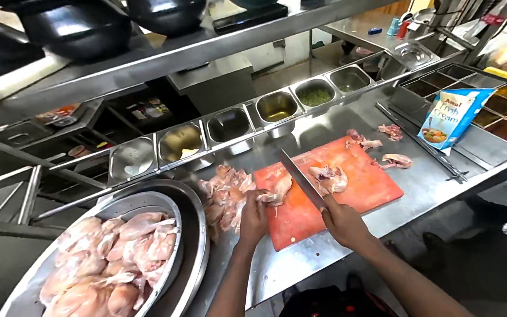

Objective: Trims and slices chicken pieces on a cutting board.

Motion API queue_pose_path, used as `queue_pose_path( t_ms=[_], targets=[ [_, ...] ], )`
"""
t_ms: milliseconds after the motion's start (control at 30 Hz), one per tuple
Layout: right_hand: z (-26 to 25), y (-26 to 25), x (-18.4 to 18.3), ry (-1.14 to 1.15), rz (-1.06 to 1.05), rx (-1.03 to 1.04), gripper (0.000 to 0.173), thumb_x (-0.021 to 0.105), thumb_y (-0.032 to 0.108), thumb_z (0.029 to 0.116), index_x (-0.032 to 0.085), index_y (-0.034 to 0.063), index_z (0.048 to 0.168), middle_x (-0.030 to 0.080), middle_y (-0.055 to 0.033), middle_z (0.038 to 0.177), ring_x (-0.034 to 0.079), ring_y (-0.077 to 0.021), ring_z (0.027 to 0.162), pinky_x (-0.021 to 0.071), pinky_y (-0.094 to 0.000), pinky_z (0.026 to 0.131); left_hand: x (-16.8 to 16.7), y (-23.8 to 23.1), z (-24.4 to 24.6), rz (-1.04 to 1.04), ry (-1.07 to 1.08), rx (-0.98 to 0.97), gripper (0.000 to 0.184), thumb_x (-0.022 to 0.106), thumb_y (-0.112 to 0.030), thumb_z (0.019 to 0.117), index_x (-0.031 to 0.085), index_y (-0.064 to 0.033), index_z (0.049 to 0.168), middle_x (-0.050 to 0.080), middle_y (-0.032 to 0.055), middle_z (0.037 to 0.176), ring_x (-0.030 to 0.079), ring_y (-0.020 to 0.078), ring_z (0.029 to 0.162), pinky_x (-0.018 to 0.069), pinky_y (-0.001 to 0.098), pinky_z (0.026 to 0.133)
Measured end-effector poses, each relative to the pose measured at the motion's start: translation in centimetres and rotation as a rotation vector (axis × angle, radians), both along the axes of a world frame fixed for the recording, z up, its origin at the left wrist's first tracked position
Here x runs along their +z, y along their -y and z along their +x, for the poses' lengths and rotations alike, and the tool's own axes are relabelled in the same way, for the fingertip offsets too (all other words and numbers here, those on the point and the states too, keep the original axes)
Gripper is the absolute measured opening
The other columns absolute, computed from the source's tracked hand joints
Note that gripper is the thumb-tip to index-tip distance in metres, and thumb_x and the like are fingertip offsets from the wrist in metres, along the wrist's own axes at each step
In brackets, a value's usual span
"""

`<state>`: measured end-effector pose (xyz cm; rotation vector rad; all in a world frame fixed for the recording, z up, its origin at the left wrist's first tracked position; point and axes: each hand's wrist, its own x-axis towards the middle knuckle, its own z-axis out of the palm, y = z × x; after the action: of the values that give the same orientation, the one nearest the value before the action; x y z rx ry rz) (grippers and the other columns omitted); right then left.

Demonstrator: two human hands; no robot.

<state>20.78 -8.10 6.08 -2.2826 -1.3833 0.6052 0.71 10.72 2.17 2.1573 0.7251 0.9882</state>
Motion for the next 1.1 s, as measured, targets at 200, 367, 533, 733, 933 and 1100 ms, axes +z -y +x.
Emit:
queue_pose_path(
  t_ms=[200,367,533,733,933,1100],
  targets=[
    [0.1,-0.8,-0.3,0.009,0.046,0.013,0.023,0.048,0.029,0.1056,0.057,0.0102,0.116,0.063,-0.0095,0.072,0.068,-0.0309,0.069,0.0549,-0.0519,0.065,2.4,2.8,0.8,-0.028,-0.488,-0.341,0.025,0.047,-0.016,0.1064,0.063,-0.0043,0.121,0.069,0.0109,0.116,0.068,0.0241,0.108,0.0557,0.0463,0.098],
    [0.6,-1.0,-0.3,0.095,-0.131,0.101,0.029,0.043,0.033,0.1074,0.057,0.0135,0.124,0.068,-0.0115,0.084,0.071,-0.0332,0.082,0.0566,-0.0530,0.073,0.2,9.1,1.0,0.014,-0.723,-0.095,0.030,0.048,-0.026,0.1056,0.066,-0.0072,0.121,0.067,0.0109,0.121,0.066,0.0288,0.112,0.0552,0.0444,0.096],
    [-0.2,-0.8,-0.8,0.101,-0.250,0.092,0.031,0.040,0.031,0.1086,0.056,0.0121,0.127,0.070,-0.0138,0.092,0.072,-0.0352,0.091,0.0559,-0.0536,0.080,1.0,8.8,-0.8,-0.098,-0.488,0.114,0.027,0.053,-0.025,0.1052,0.067,-0.0043,0.116,0.072,0.0117,0.101,0.072,0.0253,0.087,0.0606,0.0453,0.081],
    [-1.4,-0.1,-0.9,0.084,0.024,-0.021,0.025,0.044,0.026,0.1063,0.057,0.0075,0.118,0.066,-0.0105,0.076,0.071,-0.0320,0.075,0.0567,-0.0502,0.069,0.2,7.6,-0.7,-0.282,-0.258,0.114,0.019,0.059,-0.026,0.1023,0.067,-0.0107,0.111,0.070,0.0010,0.082,0.068,0.0114,0.067,0.0610,0.0328,0.067],
    [-2.8,-1.3,-1.0,0.083,-0.322,0.017,0.031,0.038,0.026,0.1079,0.050,0.0102,0.132,0.070,-0.0151,0.100,0.072,-0.0359,0.097,0.0570,-0.0532,0.082,-0.9,8.0,-1.0,-0.287,-0.125,0.091,0.019,0.059,-0.023,0.1013,0.069,-0.0104,0.110,0.071,-0.0019,0.082,0.067,0.0069,0.064,0.0600,0.0262,0.062],
    [-2.1,-0.8,3.5,0.184,0.005,0.003,0.026,0.043,0.027,0.1072,0.055,0.0085,0.121,0.067,-0.0115,0.078,0.071,-0.0338,0.074,0.0569,-0.0518,0.067,-1.1,7.8,-1.4,-0.274,-0.165,0.081,0.021,0.058,-0.022,0.1015,0.070,-0.0089,0.113,0.072,-0.0008,0.083,0.068,0.0076,0.066,0.0612,0.0278,0.065]
  ],
)
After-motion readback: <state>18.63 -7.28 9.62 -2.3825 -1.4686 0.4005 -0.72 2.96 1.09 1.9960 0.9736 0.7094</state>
